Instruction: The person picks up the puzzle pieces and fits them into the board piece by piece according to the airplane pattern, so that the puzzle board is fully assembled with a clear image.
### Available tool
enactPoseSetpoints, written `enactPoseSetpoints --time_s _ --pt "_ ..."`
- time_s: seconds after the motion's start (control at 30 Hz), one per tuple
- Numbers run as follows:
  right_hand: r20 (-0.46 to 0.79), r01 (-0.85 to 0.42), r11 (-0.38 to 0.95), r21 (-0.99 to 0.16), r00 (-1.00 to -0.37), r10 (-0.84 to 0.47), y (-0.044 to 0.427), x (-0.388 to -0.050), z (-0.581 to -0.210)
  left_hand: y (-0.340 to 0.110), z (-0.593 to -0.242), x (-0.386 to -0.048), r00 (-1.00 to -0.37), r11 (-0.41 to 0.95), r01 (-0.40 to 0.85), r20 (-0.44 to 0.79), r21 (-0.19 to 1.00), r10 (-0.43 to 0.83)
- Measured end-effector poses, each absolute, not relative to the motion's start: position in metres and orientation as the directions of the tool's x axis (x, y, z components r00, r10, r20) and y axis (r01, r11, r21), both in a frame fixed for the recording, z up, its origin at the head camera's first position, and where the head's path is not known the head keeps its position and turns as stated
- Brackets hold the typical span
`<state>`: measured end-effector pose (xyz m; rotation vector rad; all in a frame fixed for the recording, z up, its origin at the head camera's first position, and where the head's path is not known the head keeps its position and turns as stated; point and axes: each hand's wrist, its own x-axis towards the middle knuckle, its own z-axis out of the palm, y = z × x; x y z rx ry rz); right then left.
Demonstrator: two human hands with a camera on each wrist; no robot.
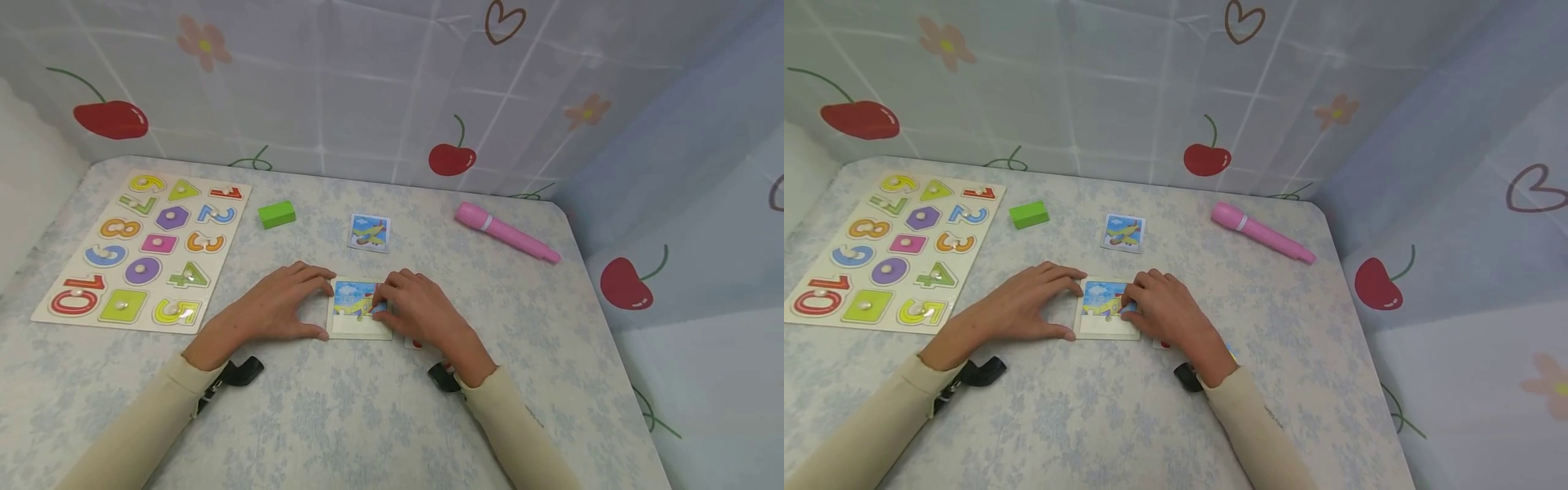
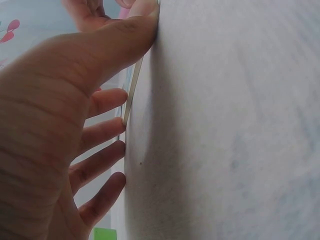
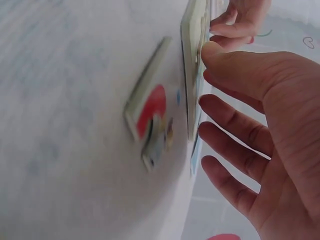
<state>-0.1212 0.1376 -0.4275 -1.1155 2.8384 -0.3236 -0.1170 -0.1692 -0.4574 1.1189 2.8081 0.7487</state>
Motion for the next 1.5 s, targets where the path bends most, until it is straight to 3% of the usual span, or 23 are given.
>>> enactPoseSetpoints --time_s 0.8,1.5 --pt "-0.035 -0.572 0.779 -0.257 -0.8 -0.599 0.188 -0.091 -0.425 -0.168 -0.457 -0.116 -0.744 0.639 0.64 0.14 0.426 0.653" --pt "0.048 -0.627 0.715 -0.31 -0.761 -0.646 0.2 -0.075 -0.435 -0.167 -0.457 -0.115 -0.744 0.636 0.641 0.144 0.43 0.653"
